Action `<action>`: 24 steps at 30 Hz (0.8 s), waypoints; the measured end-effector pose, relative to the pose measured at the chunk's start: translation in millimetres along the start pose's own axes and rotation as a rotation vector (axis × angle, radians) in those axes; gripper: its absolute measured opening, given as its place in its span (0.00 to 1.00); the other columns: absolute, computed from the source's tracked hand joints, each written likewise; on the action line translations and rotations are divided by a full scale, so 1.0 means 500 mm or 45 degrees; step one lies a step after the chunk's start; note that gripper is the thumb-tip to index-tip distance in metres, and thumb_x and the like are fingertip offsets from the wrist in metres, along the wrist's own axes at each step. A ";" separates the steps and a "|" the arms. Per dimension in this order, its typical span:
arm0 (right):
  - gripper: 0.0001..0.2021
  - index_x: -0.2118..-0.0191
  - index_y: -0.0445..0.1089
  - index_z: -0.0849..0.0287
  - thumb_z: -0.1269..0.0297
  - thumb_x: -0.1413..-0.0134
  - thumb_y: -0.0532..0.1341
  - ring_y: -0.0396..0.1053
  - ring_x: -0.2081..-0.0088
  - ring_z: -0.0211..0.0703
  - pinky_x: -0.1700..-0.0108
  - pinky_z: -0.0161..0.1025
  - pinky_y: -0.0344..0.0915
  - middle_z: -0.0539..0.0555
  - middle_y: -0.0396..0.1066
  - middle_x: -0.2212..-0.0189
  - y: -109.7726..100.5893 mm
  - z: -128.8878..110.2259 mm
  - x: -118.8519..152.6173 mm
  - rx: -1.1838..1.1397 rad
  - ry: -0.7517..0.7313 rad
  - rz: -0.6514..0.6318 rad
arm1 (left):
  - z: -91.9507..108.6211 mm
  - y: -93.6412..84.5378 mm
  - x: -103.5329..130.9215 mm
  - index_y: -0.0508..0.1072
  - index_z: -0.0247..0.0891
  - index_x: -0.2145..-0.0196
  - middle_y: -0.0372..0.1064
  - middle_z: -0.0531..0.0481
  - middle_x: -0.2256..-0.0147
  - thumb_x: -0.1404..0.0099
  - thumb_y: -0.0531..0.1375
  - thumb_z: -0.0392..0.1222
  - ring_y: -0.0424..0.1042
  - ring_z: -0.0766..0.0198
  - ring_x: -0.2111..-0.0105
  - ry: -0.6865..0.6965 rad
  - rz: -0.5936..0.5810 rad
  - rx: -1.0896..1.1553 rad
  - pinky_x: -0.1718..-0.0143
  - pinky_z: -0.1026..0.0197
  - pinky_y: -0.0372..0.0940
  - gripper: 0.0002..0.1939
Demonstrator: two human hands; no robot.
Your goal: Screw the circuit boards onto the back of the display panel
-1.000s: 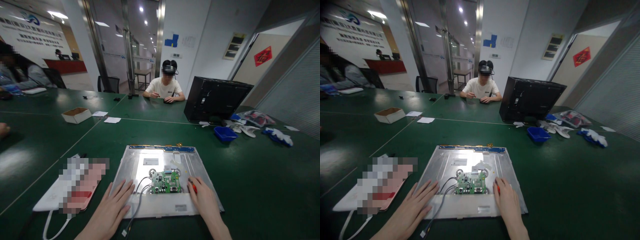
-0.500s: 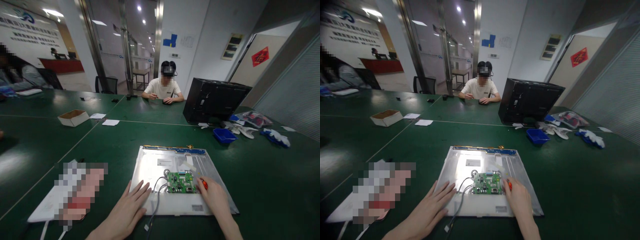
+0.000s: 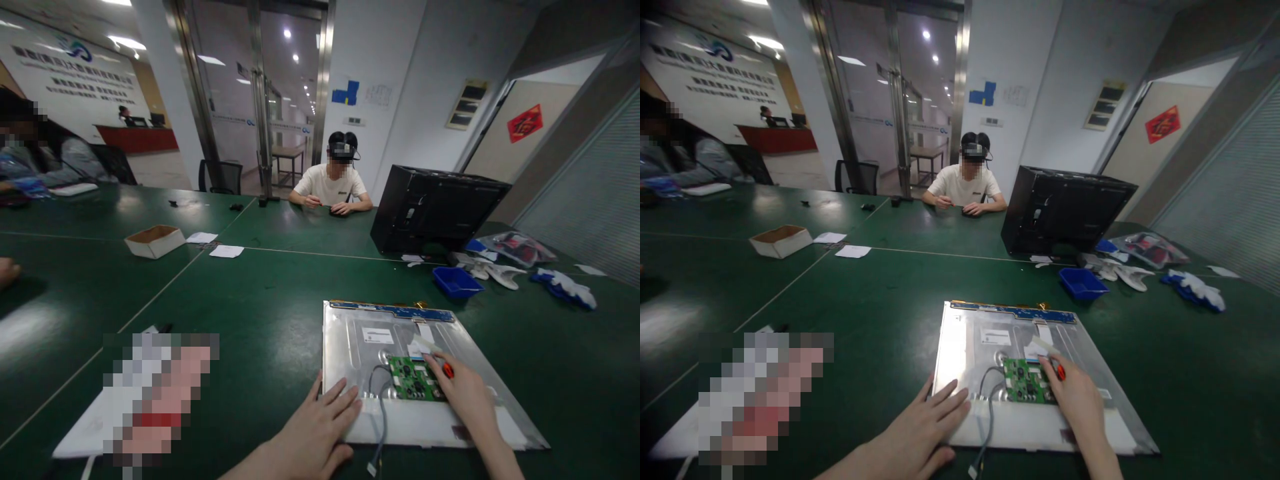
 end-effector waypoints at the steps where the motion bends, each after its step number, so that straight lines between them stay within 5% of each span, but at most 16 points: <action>1: 0.28 0.55 0.73 0.54 0.40 0.44 0.47 0.74 0.62 0.56 0.62 0.45 0.66 0.57 0.76 0.62 0.002 0.010 -0.003 -0.012 0.004 0.001 | -0.001 0.008 -0.007 0.42 0.44 0.34 0.41 0.45 0.34 0.35 0.55 0.44 0.40 0.48 0.35 0.016 0.006 -0.004 0.38 0.33 0.33 0.36; 9: 0.24 0.59 0.73 0.56 0.45 0.42 0.47 0.73 0.61 0.55 0.58 0.47 0.66 0.58 0.76 0.59 0.016 0.086 -0.021 -0.022 -0.141 0.061 | -0.011 0.068 -0.060 0.43 0.39 0.35 0.42 0.43 0.35 0.31 0.47 0.56 0.41 0.47 0.35 0.126 0.081 -0.088 0.39 0.32 0.34 0.34; 24: 0.24 0.56 0.72 0.57 0.49 0.42 0.45 0.73 0.64 0.53 0.64 0.47 0.67 0.58 0.75 0.61 0.018 0.230 -0.081 0.146 -0.061 0.022 | 0.021 0.068 -0.139 0.47 0.35 0.36 0.47 0.40 0.36 0.29 0.44 0.54 0.46 0.49 0.36 0.316 0.176 -0.124 0.39 0.32 0.36 0.30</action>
Point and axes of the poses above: each hand's wrist, its own x-axis away from the middle knuckle, its own y-axis out of the palm, z = x × y, the point moved 1 cm from there along -x, towards the middle knuckle
